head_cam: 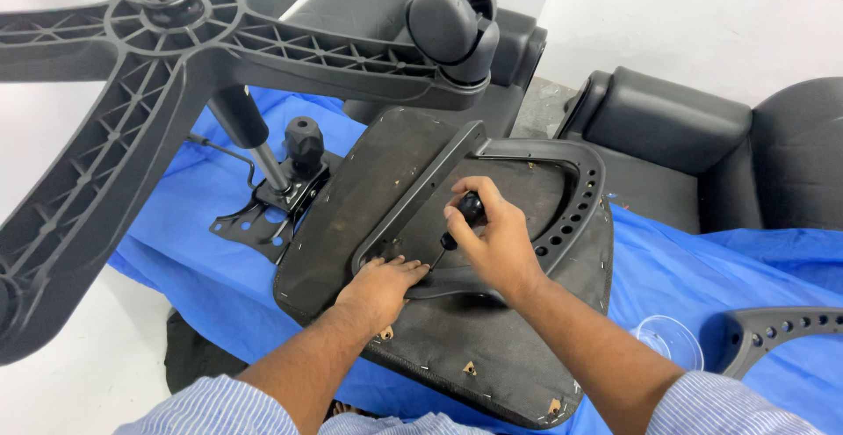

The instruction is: The person uses a screwdriver to tighten screws into a black plastic chair frame, securing it to the chair base. The hands hold the frame steady while turning the screwdriver repeatedly.

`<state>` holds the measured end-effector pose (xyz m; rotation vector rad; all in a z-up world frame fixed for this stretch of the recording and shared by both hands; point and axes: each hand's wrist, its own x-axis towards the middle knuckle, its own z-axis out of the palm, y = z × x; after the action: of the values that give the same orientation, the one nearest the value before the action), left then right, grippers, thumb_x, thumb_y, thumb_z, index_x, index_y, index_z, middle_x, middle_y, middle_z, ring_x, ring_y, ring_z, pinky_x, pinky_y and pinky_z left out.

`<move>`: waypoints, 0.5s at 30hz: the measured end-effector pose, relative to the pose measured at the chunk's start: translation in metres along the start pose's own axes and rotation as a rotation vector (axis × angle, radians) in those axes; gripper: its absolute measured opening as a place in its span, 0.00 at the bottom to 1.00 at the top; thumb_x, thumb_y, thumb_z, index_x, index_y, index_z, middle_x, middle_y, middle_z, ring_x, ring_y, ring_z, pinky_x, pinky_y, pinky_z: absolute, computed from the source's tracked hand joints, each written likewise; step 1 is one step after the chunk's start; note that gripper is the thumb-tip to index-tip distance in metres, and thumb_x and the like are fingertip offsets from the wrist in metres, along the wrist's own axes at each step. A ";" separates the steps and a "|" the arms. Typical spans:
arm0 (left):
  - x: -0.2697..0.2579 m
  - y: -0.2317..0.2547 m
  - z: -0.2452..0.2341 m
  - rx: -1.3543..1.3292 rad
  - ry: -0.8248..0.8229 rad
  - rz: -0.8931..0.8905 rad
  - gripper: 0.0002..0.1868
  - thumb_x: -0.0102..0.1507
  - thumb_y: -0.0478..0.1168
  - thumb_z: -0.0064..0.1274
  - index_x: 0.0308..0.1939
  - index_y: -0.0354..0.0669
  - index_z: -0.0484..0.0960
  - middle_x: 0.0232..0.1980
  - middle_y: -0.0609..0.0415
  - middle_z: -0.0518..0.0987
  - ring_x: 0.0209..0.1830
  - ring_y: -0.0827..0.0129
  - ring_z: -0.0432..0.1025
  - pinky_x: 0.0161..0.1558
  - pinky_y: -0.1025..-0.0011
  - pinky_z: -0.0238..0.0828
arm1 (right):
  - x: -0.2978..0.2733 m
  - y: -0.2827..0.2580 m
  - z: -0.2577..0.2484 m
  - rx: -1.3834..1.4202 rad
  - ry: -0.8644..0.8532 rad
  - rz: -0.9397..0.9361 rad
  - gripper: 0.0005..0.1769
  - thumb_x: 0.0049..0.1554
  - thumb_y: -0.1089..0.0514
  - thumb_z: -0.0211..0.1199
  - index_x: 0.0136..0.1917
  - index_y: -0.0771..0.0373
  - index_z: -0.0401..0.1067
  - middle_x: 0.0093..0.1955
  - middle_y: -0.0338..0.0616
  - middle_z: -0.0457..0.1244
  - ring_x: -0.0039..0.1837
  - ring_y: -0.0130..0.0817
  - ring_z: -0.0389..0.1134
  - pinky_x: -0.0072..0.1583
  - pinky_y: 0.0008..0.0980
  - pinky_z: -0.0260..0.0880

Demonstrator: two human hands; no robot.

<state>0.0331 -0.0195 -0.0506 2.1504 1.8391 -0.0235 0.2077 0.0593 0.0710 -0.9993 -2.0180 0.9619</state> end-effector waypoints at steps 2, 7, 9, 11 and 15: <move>-0.002 0.002 -0.005 -0.062 0.009 -0.024 0.37 0.62 0.44 0.57 0.74 0.47 0.62 0.76 0.57 0.64 0.78 0.62 0.55 0.75 0.59 0.50 | 0.001 -0.002 -0.001 -0.040 0.003 -0.120 0.15 0.59 0.58 0.64 0.59 0.62 0.68 0.43 0.42 0.68 0.44 0.29 0.71 0.48 0.31 0.72; -0.002 0.008 -0.022 -0.120 0.037 -0.021 0.40 0.59 0.56 0.62 0.71 0.45 0.68 0.72 0.54 0.69 0.75 0.60 0.59 0.73 0.59 0.54 | 0.000 -0.002 0.000 0.030 -0.038 -0.130 0.19 0.59 0.59 0.62 0.63 0.61 0.65 0.47 0.42 0.70 0.48 0.30 0.73 0.51 0.30 0.73; -0.003 0.009 -0.032 -0.161 0.014 -0.041 0.42 0.58 0.58 0.62 0.71 0.45 0.69 0.69 0.52 0.72 0.73 0.61 0.62 0.73 0.60 0.57 | 0.001 -0.001 0.002 0.037 -0.038 -0.076 0.22 0.58 0.59 0.62 0.65 0.60 0.63 0.47 0.41 0.70 0.47 0.30 0.73 0.49 0.31 0.73; 0.000 0.013 -0.042 -0.175 -0.052 -0.084 0.42 0.57 0.59 0.62 0.70 0.45 0.69 0.69 0.53 0.71 0.73 0.60 0.60 0.73 0.60 0.56 | 0.000 -0.002 0.003 0.023 -0.019 -0.107 0.22 0.58 0.59 0.62 0.64 0.61 0.62 0.47 0.42 0.71 0.47 0.31 0.73 0.49 0.31 0.72; 0.005 0.020 -0.056 -0.150 -0.183 -0.148 0.41 0.57 0.60 0.63 0.69 0.47 0.71 0.69 0.55 0.68 0.73 0.63 0.59 0.75 0.61 0.55 | -0.001 -0.004 0.004 0.014 -0.024 -0.018 0.21 0.57 0.58 0.63 0.62 0.60 0.62 0.48 0.41 0.70 0.47 0.34 0.73 0.43 0.34 0.72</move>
<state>0.0427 -0.0031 0.0063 1.8437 1.8282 -0.1083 0.2040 0.0555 0.0718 -0.9644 -2.0343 0.9812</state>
